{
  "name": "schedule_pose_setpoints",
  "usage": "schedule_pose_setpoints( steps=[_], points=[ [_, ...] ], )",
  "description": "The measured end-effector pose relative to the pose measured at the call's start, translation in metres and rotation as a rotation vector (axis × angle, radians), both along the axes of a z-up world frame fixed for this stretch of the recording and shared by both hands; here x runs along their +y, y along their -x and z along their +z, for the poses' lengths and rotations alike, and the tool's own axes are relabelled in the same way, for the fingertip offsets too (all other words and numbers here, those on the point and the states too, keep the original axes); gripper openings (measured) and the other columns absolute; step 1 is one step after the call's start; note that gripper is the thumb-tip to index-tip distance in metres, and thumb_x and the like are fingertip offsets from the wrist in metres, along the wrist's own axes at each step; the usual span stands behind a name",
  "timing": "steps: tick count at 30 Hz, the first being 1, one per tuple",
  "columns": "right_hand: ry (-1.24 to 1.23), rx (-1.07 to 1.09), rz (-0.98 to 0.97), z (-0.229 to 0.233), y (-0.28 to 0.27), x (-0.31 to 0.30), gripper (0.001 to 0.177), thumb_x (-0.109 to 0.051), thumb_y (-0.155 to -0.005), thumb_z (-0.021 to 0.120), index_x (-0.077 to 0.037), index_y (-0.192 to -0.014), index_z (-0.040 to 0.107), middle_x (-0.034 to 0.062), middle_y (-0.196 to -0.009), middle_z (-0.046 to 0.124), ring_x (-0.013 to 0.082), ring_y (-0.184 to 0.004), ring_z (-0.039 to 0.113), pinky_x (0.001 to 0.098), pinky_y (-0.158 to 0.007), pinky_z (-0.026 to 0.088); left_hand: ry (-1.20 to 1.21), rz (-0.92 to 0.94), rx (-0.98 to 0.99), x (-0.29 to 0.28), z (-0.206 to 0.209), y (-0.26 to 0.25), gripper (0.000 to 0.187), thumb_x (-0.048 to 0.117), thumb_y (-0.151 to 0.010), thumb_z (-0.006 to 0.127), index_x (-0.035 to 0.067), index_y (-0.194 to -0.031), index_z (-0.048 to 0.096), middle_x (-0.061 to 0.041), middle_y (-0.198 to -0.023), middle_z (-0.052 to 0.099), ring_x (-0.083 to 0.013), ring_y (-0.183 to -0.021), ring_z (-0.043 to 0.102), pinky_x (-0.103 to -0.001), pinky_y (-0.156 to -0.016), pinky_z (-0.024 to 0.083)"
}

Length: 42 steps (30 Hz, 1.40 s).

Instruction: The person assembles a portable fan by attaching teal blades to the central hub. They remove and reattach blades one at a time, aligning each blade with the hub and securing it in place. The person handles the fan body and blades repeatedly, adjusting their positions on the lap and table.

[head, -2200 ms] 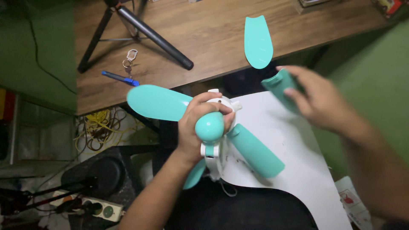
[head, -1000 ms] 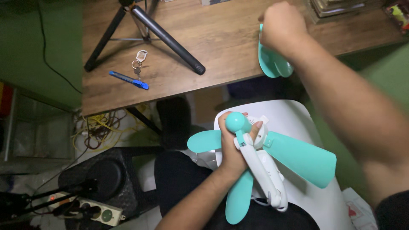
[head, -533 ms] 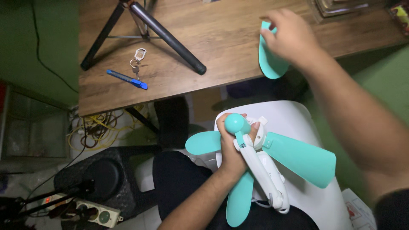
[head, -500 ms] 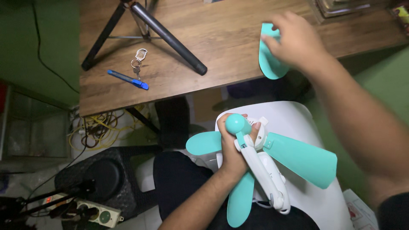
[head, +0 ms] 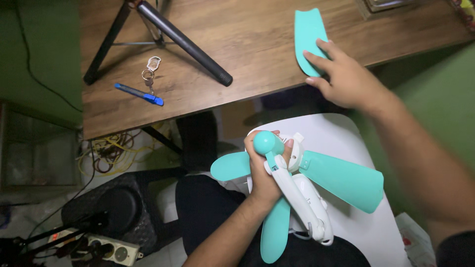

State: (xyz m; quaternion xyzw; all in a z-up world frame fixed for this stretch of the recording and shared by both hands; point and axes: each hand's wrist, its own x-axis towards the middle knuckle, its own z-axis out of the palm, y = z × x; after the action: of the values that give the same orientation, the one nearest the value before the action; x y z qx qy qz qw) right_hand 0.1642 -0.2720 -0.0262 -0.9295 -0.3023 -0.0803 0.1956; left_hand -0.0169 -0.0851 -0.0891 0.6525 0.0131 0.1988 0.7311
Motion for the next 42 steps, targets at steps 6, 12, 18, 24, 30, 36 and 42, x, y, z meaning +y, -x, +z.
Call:
schedule_pose_setpoints(
  steps=[6,12,18,24,30,36,42],
  points=[
    [0.025,0.182,0.081,0.01,-0.034,-0.006,0.071,-0.037,-0.09,0.072,-0.014,-0.153,0.048,0.0188,-0.168,0.025,0.0387,-0.151,0.031,0.045,-0.115,0.035,-0.046,-0.005,0.006,0.0,0.002,0.0,0.051,0.014,-0.097,0.075,0.004,-0.132,0.039,-0.015,-0.122,0.059,-0.0217,-0.111,0.061,-0.038,-0.099,0.053],
    [0.015,0.218,0.024,0.012,-0.039,0.003,0.065,-0.038,-0.097,0.066,-0.016,-0.154,0.048,0.0167,-0.171,0.023,0.0359,-0.154,0.029,0.0448,-0.117,0.035,-0.089,0.014,0.022,0.0,0.004,-0.002,0.054,0.016,-0.097,0.075,0.003,-0.134,0.037,-0.017,-0.123,0.058,-0.0235,-0.114,0.06,-0.039,-0.1,0.051],
    [-0.126,0.184,0.023,0.035,0.02,0.001,0.06,-0.038,-0.094,0.063,-0.014,-0.147,0.053,0.0179,-0.167,0.033,0.0346,-0.133,0.055,0.0417,-0.102,0.049,-0.073,0.047,0.064,0.002,0.005,-0.006,0.055,0.02,-0.097,0.075,0.003,-0.133,0.037,-0.016,-0.117,0.061,-0.023,-0.109,0.064,-0.038,-0.097,0.054],
    [0.092,0.562,-0.053,0.047,0.106,-0.023,0.069,-0.049,-0.077,0.076,-0.022,-0.139,0.064,0.0091,-0.1,0.077,0.0205,-0.086,0.076,0.035,-0.066,0.06,-0.119,0.072,0.096,0.004,0.004,-0.008,0.06,0.022,-0.095,0.078,0.003,-0.134,0.037,-0.014,-0.113,0.059,-0.0216,-0.103,0.063,-0.035,-0.09,0.054],
    [-0.225,0.793,-0.349,0.019,0.139,-0.038,0.043,-0.027,-0.088,0.077,-0.016,-0.129,0.077,0.018,-0.069,0.067,0.0217,-0.058,0.055,0.04,-0.052,0.046,-0.139,-0.015,0.074,0.005,0.006,-0.01,0.071,0.018,-0.089,0.081,0.003,-0.139,0.033,-0.016,-0.121,0.056,-0.0245,-0.108,0.061,-0.038,-0.094,0.054],
    [-0.186,0.496,-0.393,-0.001,0.134,-0.037,0.025,-0.021,-0.093,0.07,-0.017,-0.116,0.078,0.0093,-0.084,0.078,0.0191,-0.065,0.068,0.0337,-0.064,0.055,-0.454,-0.191,0.042,0.018,0.015,-0.003,0.093,0.007,-0.08,0.082,0.011,-0.155,0.029,-0.032,-0.143,0.044,-0.0424,-0.131,0.051,-0.046,-0.107,0.049],
    [-0.116,0.222,-0.161,-0.018,0.128,-0.041,0.022,-0.017,-0.097,0.062,-0.014,-0.114,0.076,0.0132,-0.105,0.074,0.0326,-0.096,0.069,0.0406,-0.085,0.054,-0.956,-0.211,-0.3,0.043,0.037,-0.016,0.071,0.016,-0.07,0.084,0.018,-0.135,0.056,-0.026,-0.152,0.043,-0.0472,-0.143,0.039,-0.056,-0.116,0.038]
  ],
)
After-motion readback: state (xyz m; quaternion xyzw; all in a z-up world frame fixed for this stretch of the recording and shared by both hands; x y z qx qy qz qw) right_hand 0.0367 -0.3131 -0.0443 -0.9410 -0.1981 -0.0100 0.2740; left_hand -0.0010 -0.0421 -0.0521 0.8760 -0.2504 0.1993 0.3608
